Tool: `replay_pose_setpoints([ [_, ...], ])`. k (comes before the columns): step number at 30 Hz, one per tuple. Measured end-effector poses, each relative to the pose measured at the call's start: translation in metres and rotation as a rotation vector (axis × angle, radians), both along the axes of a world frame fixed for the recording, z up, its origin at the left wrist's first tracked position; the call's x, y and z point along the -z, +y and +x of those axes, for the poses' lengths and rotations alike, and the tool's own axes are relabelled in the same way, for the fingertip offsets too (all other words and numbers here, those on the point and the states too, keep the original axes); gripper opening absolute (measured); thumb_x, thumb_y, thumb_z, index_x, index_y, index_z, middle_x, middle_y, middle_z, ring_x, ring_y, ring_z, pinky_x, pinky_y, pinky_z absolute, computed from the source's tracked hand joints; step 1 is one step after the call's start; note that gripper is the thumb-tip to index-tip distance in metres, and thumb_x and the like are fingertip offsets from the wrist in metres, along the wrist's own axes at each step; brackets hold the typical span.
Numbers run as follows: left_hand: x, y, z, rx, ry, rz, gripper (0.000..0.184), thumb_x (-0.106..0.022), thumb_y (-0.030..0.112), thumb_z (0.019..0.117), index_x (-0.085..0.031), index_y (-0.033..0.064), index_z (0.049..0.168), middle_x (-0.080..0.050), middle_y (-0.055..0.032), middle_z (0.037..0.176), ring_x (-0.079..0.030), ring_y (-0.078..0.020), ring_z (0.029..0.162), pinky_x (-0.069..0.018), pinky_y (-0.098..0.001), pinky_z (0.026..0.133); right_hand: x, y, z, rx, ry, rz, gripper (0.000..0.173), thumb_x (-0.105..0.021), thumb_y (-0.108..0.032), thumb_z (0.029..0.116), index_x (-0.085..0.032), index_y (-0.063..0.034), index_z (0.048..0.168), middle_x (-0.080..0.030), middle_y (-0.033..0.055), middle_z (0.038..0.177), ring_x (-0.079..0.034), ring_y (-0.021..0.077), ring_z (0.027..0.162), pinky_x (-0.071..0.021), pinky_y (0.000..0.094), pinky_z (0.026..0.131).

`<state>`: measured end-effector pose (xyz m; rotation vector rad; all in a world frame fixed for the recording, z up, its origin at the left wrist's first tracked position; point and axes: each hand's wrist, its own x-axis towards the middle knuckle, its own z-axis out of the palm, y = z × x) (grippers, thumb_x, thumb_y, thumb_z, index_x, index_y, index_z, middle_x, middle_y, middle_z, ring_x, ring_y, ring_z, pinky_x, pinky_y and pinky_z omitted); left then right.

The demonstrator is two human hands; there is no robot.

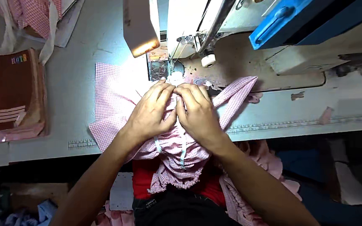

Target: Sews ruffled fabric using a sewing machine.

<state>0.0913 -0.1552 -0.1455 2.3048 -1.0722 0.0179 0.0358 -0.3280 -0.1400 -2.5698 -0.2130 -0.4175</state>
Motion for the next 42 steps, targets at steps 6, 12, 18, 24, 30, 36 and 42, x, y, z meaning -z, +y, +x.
replay_pose_setpoints([
  [6,0.001,-0.002,0.004,-0.16,0.005,0.07,0.051,-0.048,0.022,0.0973,-0.058,0.0077,0.145,-0.053,-0.0176,0.148,-0.049,-0.032,0.138,-0.0409,-0.0418,0.114,0.002,0.001,0.003,-0.017,0.076,-0.129,0.038,-0.053,-0.015,0.1016,-0.066,-0.0067,0.136,-0.062,0.0143,0.135,-0.057,0.0339,0.12,-0.0479,0.0455,0.099],
  [12,0.001,-0.008,0.011,-0.161,-0.133,0.21,0.05,-0.043,0.026,0.098,-0.062,0.009,0.141,-0.055,-0.0181,0.146,-0.052,-0.036,0.132,-0.0443,-0.0461,0.105,0.001,0.003,0.004,-0.03,0.112,-0.175,0.037,-0.051,-0.017,0.1024,-0.065,-0.0069,0.136,-0.059,0.0151,0.138,-0.055,0.035,0.121,-0.0457,0.0469,0.098],
  [18,0.005,-0.011,0.02,-0.157,-0.151,0.243,0.054,-0.037,0.027,0.0986,-0.059,0.0106,0.145,-0.057,-0.0067,0.15,-0.051,-0.0319,0.136,-0.0398,-0.0483,0.106,0.0,0.002,0.01,-0.013,0.119,-0.197,0.039,-0.051,-0.016,0.1017,-0.063,-0.0061,0.138,-0.057,0.0159,0.14,-0.054,0.0365,0.123,-0.0461,0.0484,0.097],
  [24,0.006,-0.014,0.024,-0.16,-0.143,0.241,0.054,-0.036,0.026,0.0985,-0.058,0.0133,0.146,-0.055,-0.0033,0.153,-0.049,-0.0301,0.137,-0.0367,-0.0489,0.107,-0.002,0.002,0.011,0.01,0.136,-0.196,0.041,-0.05,-0.016,0.1023,-0.061,-0.0062,0.14,-0.054,0.0164,0.145,-0.052,0.0378,0.127,-0.0457,0.0496,0.099],
  [30,0.007,-0.013,0.023,-0.165,-0.142,0.218,0.054,-0.037,0.026,0.0986,-0.059,0.0146,0.147,-0.055,-0.0013,0.153,-0.048,-0.029,0.139,-0.0362,-0.0482,0.109,-0.002,0.002,0.009,0.017,0.125,-0.193,0.04,-0.05,-0.016,0.1029,-0.062,-0.007,0.14,-0.055,0.0159,0.145,-0.052,0.0366,0.126,-0.0458,0.048,0.099],
  [36,0.007,-0.012,0.024,-0.153,-0.131,0.19,0.052,-0.039,0.024,0.0981,-0.06,0.0154,0.145,-0.057,-0.0003,0.151,-0.048,-0.0289,0.139,-0.036,-0.0479,0.108,-0.001,0.001,0.008,0.018,0.143,-0.195,0.039,-0.051,-0.017,0.1028,-0.063,-0.0081,0.139,-0.054,0.0156,0.145,-0.052,0.0364,0.127,-0.0457,0.0486,0.101],
  [42,0.005,-0.01,0.025,-0.152,-0.104,0.169,0.05,-0.04,0.023,0.0994,-0.063,0.0177,0.143,-0.057,0.0002,0.151,-0.048,-0.0281,0.138,-0.0371,-0.0467,0.108,-0.002,0.003,0.007,0.029,0.15,-0.211,0.039,-0.052,-0.018,0.1024,-0.064,-0.0092,0.138,-0.054,0.0175,0.146,-0.051,0.0388,0.129,-0.0461,0.0508,0.1],
])
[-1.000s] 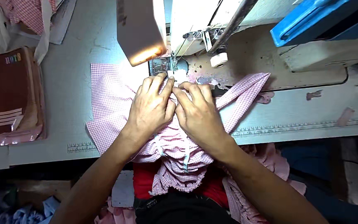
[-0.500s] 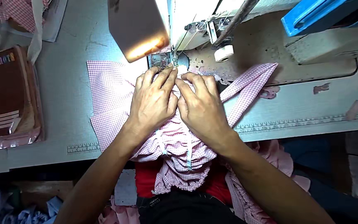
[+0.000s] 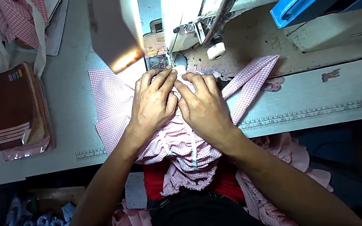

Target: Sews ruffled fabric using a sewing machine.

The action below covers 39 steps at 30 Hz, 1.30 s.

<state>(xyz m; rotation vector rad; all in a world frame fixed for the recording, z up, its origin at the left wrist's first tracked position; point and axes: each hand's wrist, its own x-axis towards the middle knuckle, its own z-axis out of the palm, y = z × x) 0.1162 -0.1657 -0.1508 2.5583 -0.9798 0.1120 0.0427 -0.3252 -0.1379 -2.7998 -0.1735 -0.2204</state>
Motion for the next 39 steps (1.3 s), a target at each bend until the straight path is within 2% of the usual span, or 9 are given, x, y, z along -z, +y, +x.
replay_pose_setpoints([
  [16,0.002,0.003,0.004,0.015,0.022,-0.047,0.047,-0.042,0.025,0.0991,-0.065,0.0202,0.14,-0.058,-0.0068,0.146,-0.048,-0.0288,0.136,-0.0372,-0.0474,0.109,-0.003,-0.003,0.001,0.006,-0.003,0.025,0.039,-0.052,-0.019,0.1023,-0.065,-0.0138,0.138,-0.052,0.018,0.147,-0.049,0.039,0.131,-0.047,0.0504,0.099],
  [21,0.001,0.011,-0.004,0.151,-0.155,-0.212,0.038,-0.052,0.024,0.0989,-0.072,0.0089,0.127,-0.06,-0.0171,0.143,-0.051,-0.0339,0.139,-0.0394,-0.0484,0.115,-0.005,-0.009,-0.001,0.001,-0.032,0.163,0.034,-0.053,-0.016,0.1023,-0.069,-0.0085,0.131,-0.056,0.0154,0.144,-0.053,0.0355,0.129,-0.0468,0.0475,0.102],
  [23,-0.001,0.015,-0.011,0.235,-0.111,-0.229,0.04,-0.055,0.03,0.1025,-0.07,0.0061,0.13,-0.064,-0.0144,0.139,-0.056,-0.0298,0.135,-0.0409,-0.0456,0.115,-0.006,-0.013,0.001,0.003,-0.037,0.236,0.031,-0.048,-0.012,0.104,-0.065,-0.0023,0.128,-0.06,0.0148,0.141,-0.056,0.0331,0.127,-0.046,0.0456,0.105],
  [26,-0.003,0.015,-0.011,0.225,-0.027,-0.139,0.044,-0.059,0.046,0.1013,-0.073,0.014,0.128,-0.069,-0.0041,0.136,-0.06,-0.0228,0.132,-0.0414,-0.0442,0.116,-0.011,-0.017,-0.001,0.003,-0.001,0.291,0.034,-0.043,-0.005,0.1042,-0.061,-0.0017,0.133,-0.06,0.0142,0.141,-0.057,0.0321,0.126,-0.0458,0.0451,0.104],
  [28,-0.007,0.009,-0.011,0.178,-0.042,-0.082,0.042,-0.061,0.048,0.0987,-0.075,0.017,0.123,-0.07,-0.0012,0.133,-0.061,-0.0216,0.13,-0.0428,-0.0438,0.113,-0.011,-0.017,0.0,0.006,0.009,0.309,0.037,-0.044,-0.002,0.1028,-0.062,-0.003,0.134,-0.06,0.0128,0.142,-0.056,0.032,0.127,-0.0453,0.0453,0.105],
  [31,-0.008,0.001,-0.012,0.146,-0.125,-0.077,0.025,-0.061,0.033,0.1017,-0.078,0.0169,0.111,-0.075,-0.0004,0.119,-0.062,-0.0241,0.125,-0.0403,-0.0458,0.113,0.0,-0.018,0.012,0.03,-0.045,0.303,0.035,-0.043,-0.007,0.103,-0.069,-0.0067,0.126,-0.066,0.0094,0.134,-0.059,0.0276,0.123,-0.0433,0.0409,0.106],
  [34,-0.003,0.006,-0.012,0.286,-0.177,-0.179,0.015,-0.063,0.012,0.0998,-0.077,0.0083,0.102,-0.076,-0.0069,0.105,-0.064,-0.0283,0.124,-0.0351,-0.051,0.12,0.005,-0.018,0.021,0.027,-0.059,0.242,0.035,-0.041,-0.013,0.1048,-0.069,-0.0073,0.126,-0.065,0.0097,0.134,-0.057,0.0284,0.126,-0.0418,0.0406,0.109],
  [37,-0.006,0.017,-0.032,0.44,-0.109,-0.239,0.014,-0.063,0.006,0.0987,-0.075,-0.0002,0.097,-0.075,-0.0136,0.102,-0.069,-0.03,0.116,-0.0488,-0.0463,0.112,0.007,-0.017,0.024,0.025,-0.073,0.197,0.035,-0.043,-0.016,0.1045,-0.068,-0.0072,0.126,-0.064,0.0113,0.135,-0.056,0.0301,0.128,-0.0425,0.0416,0.109],
  [39,-0.005,0.021,-0.046,0.447,-0.083,-0.266,0.012,-0.066,0.007,0.0973,-0.075,-0.0015,0.097,-0.075,-0.015,0.102,-0.071,-0.0283,0.111,-0.0536,-0.0417,0.107,0.005,-0.016,0.023,0.006,-0.066,0.171,0.035,-0.044,-0.015,0.1038,-0.066,-0.0047,0.128,-0.062,0.0141,0.137,-0.054,0.033,0.131,-0.042,0.0436,0.111],
])
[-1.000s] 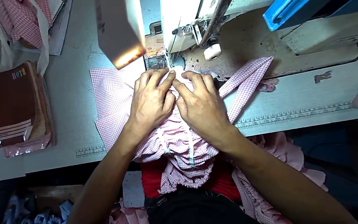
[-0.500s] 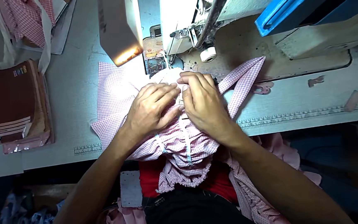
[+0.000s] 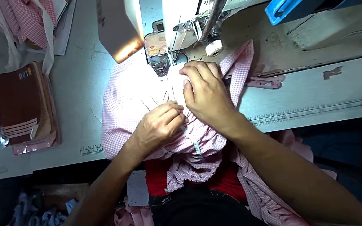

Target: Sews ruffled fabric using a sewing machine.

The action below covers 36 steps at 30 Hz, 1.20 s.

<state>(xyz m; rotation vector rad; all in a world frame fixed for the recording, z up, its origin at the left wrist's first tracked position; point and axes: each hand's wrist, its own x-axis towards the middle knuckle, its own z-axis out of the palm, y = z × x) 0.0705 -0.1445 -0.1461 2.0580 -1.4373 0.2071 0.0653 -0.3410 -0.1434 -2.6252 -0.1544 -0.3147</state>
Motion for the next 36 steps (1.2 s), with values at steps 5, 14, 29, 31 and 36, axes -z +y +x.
replay_pose_setpoints([
  [5,0.003,-0.001,-0.005,-0.073,0.078,-0.038,0.013,-0.069,0.01,0.0971,-0.078,0.0015,0.098,-0.077,-0.0121,0.103,-0.073,-0.0244,0.112,-0.0566,-0.0375,0.104,0.002,0.002,0.004,0.016,-0.015,-0.096,0.039,-0.04,-0.014,0.1039,-0.065,-0.004,0.132,-0.063,0.0142,0.137,-0.055,0.0331,0.13,-0.0425,0.0418,0.109],
  [14,0.002,-0.002,0.004,-0.096,0.121,0.009,0.016,-0.069,0.016,0.0987,-0.079,0.0033,0.1,-0.077,-0.0111,0.11,-0.07,-0.0232,0.118,-0.0534,-0.0371,0.108,0.003,-0.001,0.012,0.015,0.016,-0.122,0.042,-0.04,-0.014,0.103,-0.062,-0.0057,0.138,-0.061,0.0139,0.141,-0.053,0.0329,0.132,-0.0418,0.0414,0.109],
  [29,0.004,-0.006,0.021,-0.092,0.076,0.014,0.021,-0.066,0.018,0.101,-0.079,0.0041,0.108,-0.075,-0.0124,0.118,-0.068,-0.0248,0.123,-0.051,-0.0366,0.111,0.002,-0.006,0.041,0.052,0.063,-0.124,0.043,-0.041,-0.013,0.1018,-0.062,-0.0117,0.139,-0.058,0.0193,0.138,-0.05,0.0401,0.131,-0.0424,0.0497,0.105],
  [31,0.005,-0.007,0.022,-0.097,0.066,0.025,0.021,-0.065,0.019,0.1013,-0.079,0.0045,0.109,-0.075,-0.0122,0.119,-0.067,-0.0245,0.124,-0.0509,-0.0368,0.111,0.001,-0.008,0.046,0.075,0.099,-0.109,0.043,-0.041,-0.014,0.1015,-0.062,-0.0098,0.138,-0.056,0.0225,0.14,-0.049,0.0423,0.131,-0.0415,0.0523,0.105],
  [36,-0.008,-0.012,0.002,-0.23,0.06,0.185,0.029,-0.06,0.026,0.1039,-0.076,0.0061,0.119,-0.072,-0.0108,0.128,-0.063,-0.0234,0.129,-0.0476,-0.0394,0.114,-0.009,-0.006,0.033,0.092,0.04,-0.091,0.037,-0.041,-0.02,0.1055,-0.063,-0.0056,0.132,-0.059,0.023,0.134,-0.055,0.0396,0.127,-0.0456,0.0486,0.104],
])
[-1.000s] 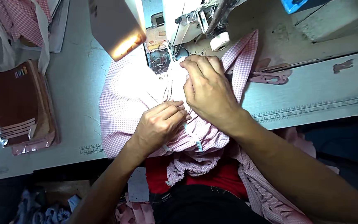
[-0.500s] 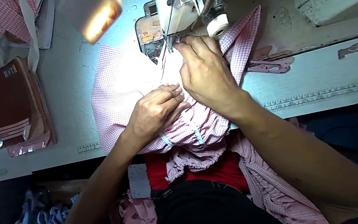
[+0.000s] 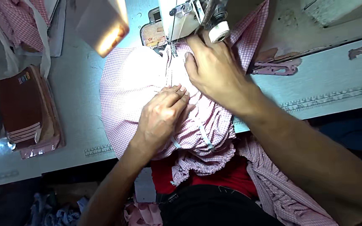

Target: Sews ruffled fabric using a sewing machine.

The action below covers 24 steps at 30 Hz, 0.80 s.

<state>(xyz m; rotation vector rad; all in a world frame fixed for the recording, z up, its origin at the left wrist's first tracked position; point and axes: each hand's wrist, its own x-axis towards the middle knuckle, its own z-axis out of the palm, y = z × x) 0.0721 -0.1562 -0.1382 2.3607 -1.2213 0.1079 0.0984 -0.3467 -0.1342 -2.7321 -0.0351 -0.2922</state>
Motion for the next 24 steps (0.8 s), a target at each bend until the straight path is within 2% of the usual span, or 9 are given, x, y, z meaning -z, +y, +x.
replay_pose_setpoints([
  [2,0.003,-0.002,-0.01,-0.043,-0.001,-0.021,0.032,-0.061,0.029,0.103,-0.076,0.0052,0.118,-0.072,-0.0118,0.129,-0.063,-0.0251,0.129,-0.0474,-0.0408,0.114,-0.008,0.003,-0.029,-0.078,-0.06,0.019,0.037,-0.046,-0.018,0.1046,-0.065,-0.0047,0.133,-0.061,0.02,0.134,-0.056,0.037,0.126,-0.046,0.0469,0.105],
  [4,0.012,-0.001,-0.013,-0.049,0.001,-0.092,0.031,-0.064,0.027,0.1007,-0.077,0.0039,0.117,-0.071,-0.0138,0.129,-0.064,-0.0271,0.129,-0.0482,-0.0422,0.113,-0.008,0.001,-0.054,-0.185,-0.01,0.01,0.033,-0.051,-0.014,0.1032,-0.066,-0.0027,0.13,-0.061,0.0178,0.136,-0.055,0.0385,0.128,-0.0459,0.0513,0.103],
  [5,0.013,0.0,-0.013,-0.041,0.007,-0.103,0.032,-0.065,0.028,0.1003,-0.076,0.0037,0.117,-0.071,-0.014,0.129,-0.064,-0.0272,0.129,-0.0484,-0.0425,0.113,-0.005,-0.003,-0.059,-0.192,0.012,-0.005,0.034,-0.05,-0.014,0.1039,-0.065,-0.0028,0.132,-0.061,0.0165,0.139,-0.054,0.0384,0.131,-0.0448,0.0516,0.105],
  [8,0.012,0.002,-0.008,-0.013,0.009,-0.102,0.03,-0.066,0.027,0.1003,-0.077,0.0042,0.116,-0.072,-0.0135,0.128,-0.064,-0.0269,0.129,-0.048,-0.0424,0.114,0.002,-0.011,-0.051,-0.127,-0.008,-0.083,0.036,-0.044,-0.019,0.1058,-0.067,-0.0067,0.131,-0.064,0.0105,0.138,-0.055,0.0338,0.13,-0.0446,0.0458,0.105],
  [10,0.011,0.002,-0.005,0.002,0.001,-0.103,0.028,-0.066,0.025,0.1002,-0.078,0.0042,0.115,-0.073,-0.0134,0.126,-0.064,-0.0268,0.128,-0.0479,-0.0427,0.114,0.005,-0.011,-0.046,-0.103,-0.029,-0.113,0.037,-0.042,-0.018,0.1061,-0.067,-0.0076,0.13,-0.065,0.0096,0.137,-0.055,0.0334,0.128,-0.044,0.044,0.104],
  [15,0.012,0.001,-0.002,0.003,-0.022,-0.106,0.023,-0.065,0.018,0.1005,-0.078,0.0042,0.114,-0.074,-0.0116,0.123,-0.066,-0.0253,0.126,-0.0485,-0.0411,0.114,0.006,-0.011,-0.037,-0.099,-0.02,-0.135,0.039,-0.039,-0.02,0.1079,-0.065,-0.0088,0.135,-0.063,0.0085,0.14,-0.055,0.0335,0.127,-0.0437,0.0452,0.102],
  [19,0.01,-0.003,-0.001,-0.008,-0.024,-0.105,0.024,-0.066,0.022,0.1008,-0.079,0.0051,0.111,-0.075,-0.0116,0.121,-0.067,-0.0254,0.124,-0.0498,-0.0401,0.112,0.006,-0.014,-0.03,-0.099,-0.042,-0.138,0.038,-0.04,-0.021,0.1091,-0.064,-0.0094,0.136,-0.062,0.0103,0.141,-0.055,0.0352,0.128,-0.0436,0.0481,0.101],
  [22,0.007,-0.007,-0.004,-0.04,-0.02,-0.073,0.032,-0.067,0.032,0.1001,-0.079,0.005,0.112,-0.074,-0.0122,0.123,-0.067,-0.0259,0.125,-0.0494,-0.0407,0.112,0.006,-0.016,-0.026,-0.11,-0.095,-0.134,0.032,-0.043,-0.015,0.1072,-0.068,-0.0131,0.128,-0.065,0.012,0.132,-0.056,0.0366,0.124,-0.0442,0.0504,0.097],
  [24,0.007,-0.008,-0.006,-0.056,-0.023,-0.067,0.032,-0.067,0.033,0.0997,-0.079,0.0049,0.11,-0.074,-0.0118,0.123,-0.067,-0.0262,0.125,-0.05,-0.0411,0.111,0.007,-0.017,-0.025,-0.119,-0.095,-0.15,0.03,-0.043,-0.011,0.1055,-0.069,-0.0131,0.121,-0.065,0.0122,0.131,-0.056,0.0379,0.124,-0.0432,0.053,0.095],
])
